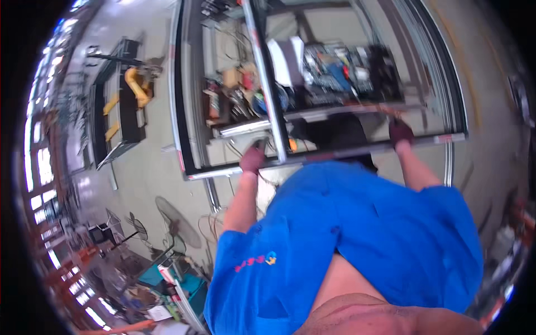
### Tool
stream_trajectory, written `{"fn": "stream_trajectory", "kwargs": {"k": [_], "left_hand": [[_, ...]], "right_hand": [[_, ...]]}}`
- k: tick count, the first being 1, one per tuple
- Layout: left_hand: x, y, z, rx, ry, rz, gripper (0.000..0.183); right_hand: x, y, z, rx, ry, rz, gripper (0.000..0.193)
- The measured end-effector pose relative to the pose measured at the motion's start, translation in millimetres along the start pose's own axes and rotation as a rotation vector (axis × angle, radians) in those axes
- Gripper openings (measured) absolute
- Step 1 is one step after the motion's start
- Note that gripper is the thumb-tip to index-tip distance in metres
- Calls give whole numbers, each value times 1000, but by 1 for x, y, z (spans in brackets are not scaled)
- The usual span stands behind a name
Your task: The person aligns a metal frame with a coworker, drives fasteners into the frame using a pneumatic tool, taps it with a hammer, and measures the frame with a tape measure.
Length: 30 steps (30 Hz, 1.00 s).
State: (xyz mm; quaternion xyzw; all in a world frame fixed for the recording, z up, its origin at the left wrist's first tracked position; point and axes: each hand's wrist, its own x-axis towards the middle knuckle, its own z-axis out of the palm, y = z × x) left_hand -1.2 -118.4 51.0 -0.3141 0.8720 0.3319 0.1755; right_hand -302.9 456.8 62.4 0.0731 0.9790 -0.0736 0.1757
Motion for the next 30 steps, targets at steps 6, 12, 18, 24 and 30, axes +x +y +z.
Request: {"fn": "stream_trajectory", "kwargs": {"k": [6,12,18,24,30], "left_hand": [[15,51,13,-602,-259,-27,91],[32,39,35,-473,-347,13,114],[31,63,41,-448,-316,47,83],[16,143,57,-291,-341,88,81],[26,188,108,-573,-544,153,98]], "right_hand": [[-21,-16,-22,181,111,-65,48],[-24,-13,-16,231,150,-65,45],[-26,-11,-14,219,168,-55,44],[-20,1,2,254,208,-51,45],[-22,-3,-5,249,169,-41,46]]}}
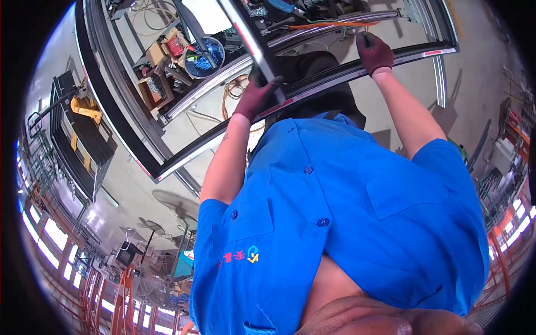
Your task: The person aligns a metal frame with a coworker, drives fasteners into the frame using a pneumatic tool, taps it with a hammer, and measures the frame with a tape measure.
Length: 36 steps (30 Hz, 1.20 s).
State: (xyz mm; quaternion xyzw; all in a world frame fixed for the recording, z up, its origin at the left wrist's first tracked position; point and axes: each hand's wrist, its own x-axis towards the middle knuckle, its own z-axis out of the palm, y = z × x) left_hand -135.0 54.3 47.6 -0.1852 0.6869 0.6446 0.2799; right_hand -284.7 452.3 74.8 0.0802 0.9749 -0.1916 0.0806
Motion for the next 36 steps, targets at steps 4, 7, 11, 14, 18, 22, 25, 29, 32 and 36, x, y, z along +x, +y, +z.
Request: {"fn": "stream_trajectory", "kwargs": {"k": [4,7,11,14,18,22,25,29,32,36], "left_hand": [[27,7,36,-59,-41,6,101],[34,22,51,29,-8,18,96],[32,34,59,-21,-40,-1,92],[32,30,59,1,-20,27,93],[35,26,57,-69,-88,33,100],[1,49,54,313,-107,256,135],[3,31,56,482,-125,286,152],[-1,43,61,541,-84,178,149],[6,38,56,423,-50,177,145],[7,50,57,432,-25,77,120]], "right_hand": [[1,-4,1,-8,14,-19,45],[0,-3,3,-28,51,-11,43],[2,1,2,-17,-1,0,49],[0,-3,0,3,-16,23,49],[1,-1,2,-10,7,-12,47],[0,-2,1,-47,26,-16,43],[-1,-2,2,-1,39,-32,43],[2,4,7,-13,51,-38,43],[2,4,8,-29,66,-61,43],[1,1,4,-31,37,-40,43]]}}
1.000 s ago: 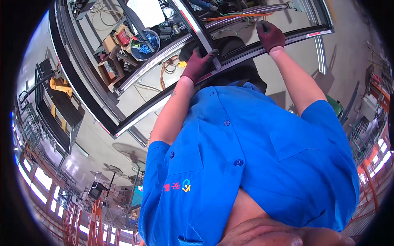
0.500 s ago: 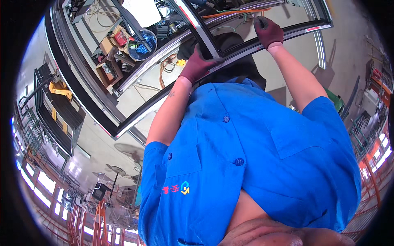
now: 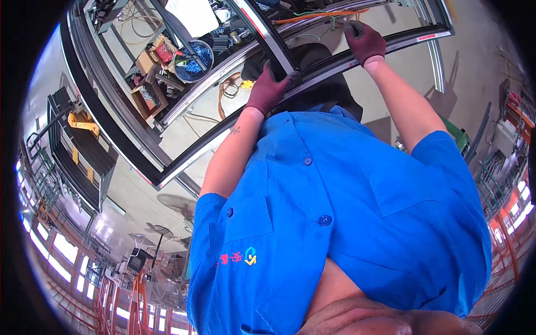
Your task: The person aligns a metal frame with a coworker, drives fasteners into the frame using a pneumatic tool, taps it with a hammer, and measures the frame with a tape measure.
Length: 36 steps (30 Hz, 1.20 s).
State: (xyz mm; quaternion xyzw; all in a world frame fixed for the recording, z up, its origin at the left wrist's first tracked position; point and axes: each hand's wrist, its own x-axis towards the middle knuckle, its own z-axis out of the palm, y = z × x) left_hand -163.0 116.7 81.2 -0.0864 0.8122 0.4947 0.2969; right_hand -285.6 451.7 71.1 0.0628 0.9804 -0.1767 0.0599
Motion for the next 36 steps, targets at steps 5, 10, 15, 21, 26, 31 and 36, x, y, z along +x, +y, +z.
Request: {"fn": "stream_trajectory", "kwargs": {"k": [5,10,15,21,26,31,36], "left_hand": [[3,-12,3,-53,-34,-6,102],[2,-12,4,-120,-38,-3,98],[3,-11,1,-272,-50,12,86],[21,-58,15,-60,-68,105,70],[6,-28,0,-115,-83,-22,108],[19,-60,-9,-233,94,-43,86],[56,-189,-71,-119,541,-29,46]], "right_hand": [[-4,-4,-5,-4,-32,-3,44],[-4,-4,-4,11,-20,7,42],[-3,-11,-11,27,-44,22,41],[2,-4,-5,-19,-54,27,47],[0,-6,-4,12,-56,40,46],[-1,-18,-3,-17,-32,11,44],[4,-26,-4,31,-105,36,42]]}}
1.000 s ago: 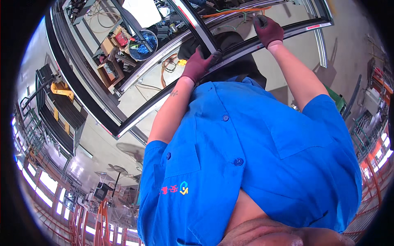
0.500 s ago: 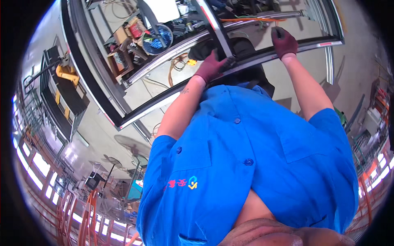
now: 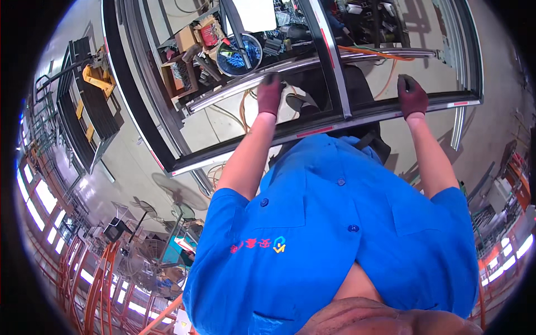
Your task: The person aligns a metal frame with a coworker, drives fasteners into the frame using a pneumatic tool, taps it with a hammer, and measures the frame with a tape measure.
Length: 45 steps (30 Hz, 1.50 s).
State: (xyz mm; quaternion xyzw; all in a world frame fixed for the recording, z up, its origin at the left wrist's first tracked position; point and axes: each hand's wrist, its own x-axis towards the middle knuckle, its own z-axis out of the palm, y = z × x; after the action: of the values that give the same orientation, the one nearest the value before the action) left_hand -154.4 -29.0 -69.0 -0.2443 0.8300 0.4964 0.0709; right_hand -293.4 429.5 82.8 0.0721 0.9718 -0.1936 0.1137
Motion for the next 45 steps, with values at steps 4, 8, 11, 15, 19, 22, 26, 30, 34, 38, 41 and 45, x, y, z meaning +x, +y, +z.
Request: {"fn": "stream_trajectory", "kwargs": {"k": [4,8,11,15,19,22,26,30,34,38,41,45], "left_hand": [[62,-47,-58,26,267,-353,39],[124,-92,-77,142,282,-648,45],[174,-163,-74,557,77,-549,50],[203,-171,-51,1160,-397,-260,39],[202,-173,-45,709,-21,-636,37],[206,-150,-37,639,-24,-675,41],[204,-185,-44,665,-88,-654,41],[189,-162,-46,634,45,-689,42],[171,-161,-67,564,101,-584,37],[163,-156,-89,399,169,-633,40],[187,-150,-73,420,153,-593,51],[203,-149,-55,496,162,-766,54]], "right_hand": [[-1,11,5,52,39,-29,36],[0,-3,-2,73,-16,43,31],[8,-12,-2,37,-151,108,32],[39,-61,2,170,-393,-30,32],[90,-123,56,246,-510,-193,36],[125,-130,113,319,-545,-118,37],[168,-137,188,482,-699,-28,35],[172,-141,227,995,-861,126,33],[195,-183,268,-117,-781,-330,68],[199,-193,300,-259,-856,-318,72],[218,-154,319,-238,-876,-349,69],[206,-139,316,-207,-648,-439,63]]}}
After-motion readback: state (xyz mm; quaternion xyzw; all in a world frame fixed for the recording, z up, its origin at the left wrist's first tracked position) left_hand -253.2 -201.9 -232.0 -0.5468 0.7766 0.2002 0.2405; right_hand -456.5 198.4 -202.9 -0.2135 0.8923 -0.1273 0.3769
